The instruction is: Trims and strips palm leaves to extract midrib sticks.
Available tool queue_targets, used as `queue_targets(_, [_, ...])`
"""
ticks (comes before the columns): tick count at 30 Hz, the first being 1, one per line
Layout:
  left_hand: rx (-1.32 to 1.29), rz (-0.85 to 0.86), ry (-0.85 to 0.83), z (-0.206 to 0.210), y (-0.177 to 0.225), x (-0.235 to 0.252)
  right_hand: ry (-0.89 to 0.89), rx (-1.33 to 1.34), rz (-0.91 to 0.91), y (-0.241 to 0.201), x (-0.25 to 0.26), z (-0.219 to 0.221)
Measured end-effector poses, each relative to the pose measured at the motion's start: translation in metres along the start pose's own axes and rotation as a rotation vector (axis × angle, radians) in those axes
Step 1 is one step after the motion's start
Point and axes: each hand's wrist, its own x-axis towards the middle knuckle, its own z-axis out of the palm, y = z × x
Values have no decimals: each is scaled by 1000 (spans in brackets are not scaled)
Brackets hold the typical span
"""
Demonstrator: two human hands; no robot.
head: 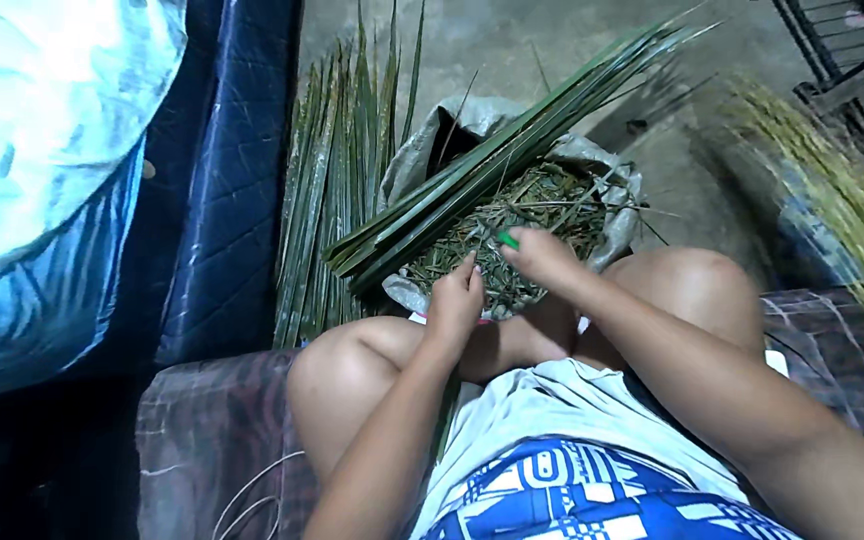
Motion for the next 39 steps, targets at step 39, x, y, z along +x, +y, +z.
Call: queue_targets(39, [-521,90,-42,3,-2,-7,115,43,89,16,21,-30])
